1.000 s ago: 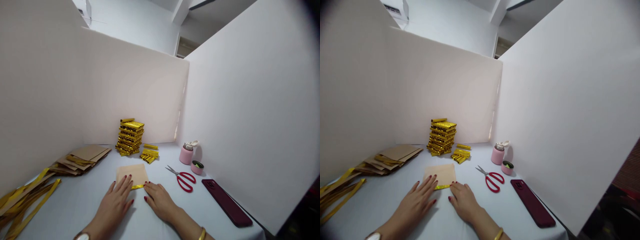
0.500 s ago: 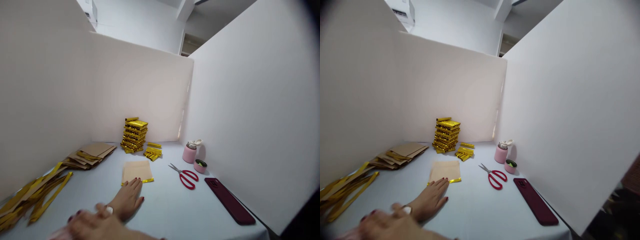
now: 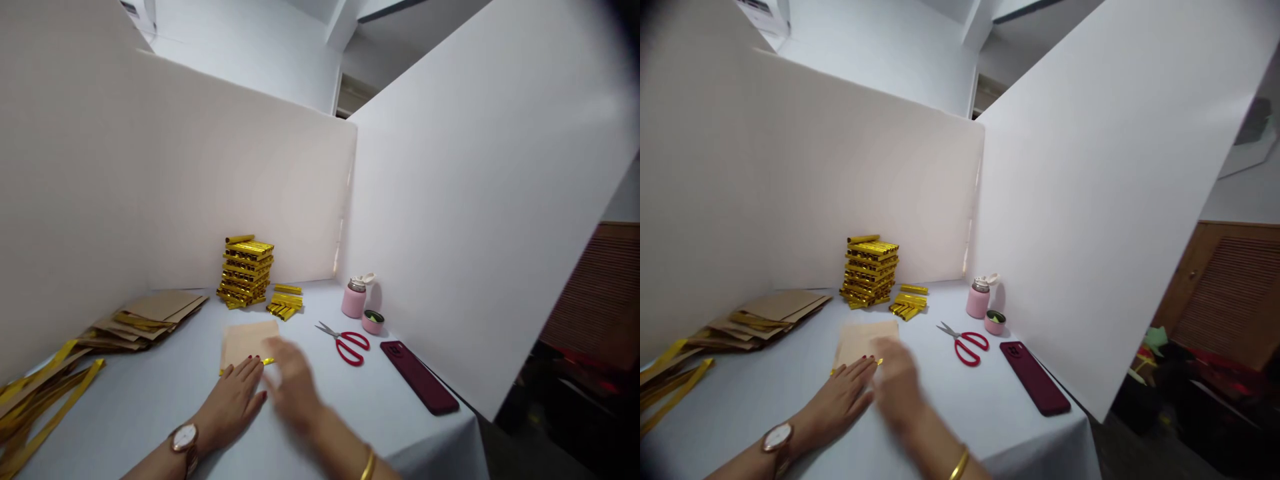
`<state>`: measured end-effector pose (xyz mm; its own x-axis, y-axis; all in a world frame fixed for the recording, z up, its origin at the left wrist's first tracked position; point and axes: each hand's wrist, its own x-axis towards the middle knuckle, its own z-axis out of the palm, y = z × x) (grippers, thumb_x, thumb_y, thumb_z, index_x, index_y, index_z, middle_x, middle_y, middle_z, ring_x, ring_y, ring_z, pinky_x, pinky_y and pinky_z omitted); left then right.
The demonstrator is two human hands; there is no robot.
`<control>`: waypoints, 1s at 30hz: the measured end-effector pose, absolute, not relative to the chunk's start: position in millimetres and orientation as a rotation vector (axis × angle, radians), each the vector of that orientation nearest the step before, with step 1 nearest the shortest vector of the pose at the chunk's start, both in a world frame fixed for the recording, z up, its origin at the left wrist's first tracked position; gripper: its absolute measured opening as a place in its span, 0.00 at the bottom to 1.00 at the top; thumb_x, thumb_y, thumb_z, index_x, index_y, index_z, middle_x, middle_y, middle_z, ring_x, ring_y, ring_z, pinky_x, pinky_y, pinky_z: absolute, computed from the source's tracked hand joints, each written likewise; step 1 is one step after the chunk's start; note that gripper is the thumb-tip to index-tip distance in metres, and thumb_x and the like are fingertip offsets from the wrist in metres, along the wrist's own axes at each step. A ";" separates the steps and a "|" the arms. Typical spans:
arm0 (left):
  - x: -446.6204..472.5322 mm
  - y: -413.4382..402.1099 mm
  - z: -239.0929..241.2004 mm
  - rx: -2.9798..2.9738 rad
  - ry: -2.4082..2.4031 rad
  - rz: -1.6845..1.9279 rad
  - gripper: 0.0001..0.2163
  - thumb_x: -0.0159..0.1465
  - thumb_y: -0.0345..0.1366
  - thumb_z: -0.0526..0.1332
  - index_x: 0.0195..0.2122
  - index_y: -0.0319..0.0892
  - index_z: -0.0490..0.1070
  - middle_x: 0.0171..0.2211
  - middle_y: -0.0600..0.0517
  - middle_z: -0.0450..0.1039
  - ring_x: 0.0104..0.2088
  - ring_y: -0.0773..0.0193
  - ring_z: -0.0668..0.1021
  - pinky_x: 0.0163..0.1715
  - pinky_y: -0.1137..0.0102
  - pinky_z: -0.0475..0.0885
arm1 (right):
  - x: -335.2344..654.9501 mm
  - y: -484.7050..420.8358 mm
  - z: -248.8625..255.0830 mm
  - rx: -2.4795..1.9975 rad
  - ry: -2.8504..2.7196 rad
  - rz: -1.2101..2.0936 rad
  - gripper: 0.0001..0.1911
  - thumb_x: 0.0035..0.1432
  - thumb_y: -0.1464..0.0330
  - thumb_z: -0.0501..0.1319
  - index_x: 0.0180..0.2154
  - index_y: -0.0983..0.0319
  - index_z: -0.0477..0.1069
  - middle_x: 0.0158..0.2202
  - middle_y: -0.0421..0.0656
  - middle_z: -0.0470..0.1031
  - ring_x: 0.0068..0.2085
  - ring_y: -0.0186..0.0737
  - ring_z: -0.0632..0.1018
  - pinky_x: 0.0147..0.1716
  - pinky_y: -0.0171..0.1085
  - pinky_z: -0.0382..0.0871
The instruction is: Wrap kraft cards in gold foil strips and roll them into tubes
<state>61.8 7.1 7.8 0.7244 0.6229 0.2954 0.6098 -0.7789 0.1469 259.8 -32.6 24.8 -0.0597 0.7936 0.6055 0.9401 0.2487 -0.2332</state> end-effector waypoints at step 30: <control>36.2 24.3 9.7 2.810 0.784 0.332 0.24 0.69 0.46 0.52 0.64 0.49 0.54 0.63 0.49 0.55 0.61 0.51 0.62 0.59 0.55 0.58 | 262.1 -1.8 33.3 -1.930 -1.901 0.083 0.18 0.56 0.72 0.62 0.49 0.63 0.66 0.44 0.49 0.75 0.46 0.49 0.76 0.42 0.41 0.68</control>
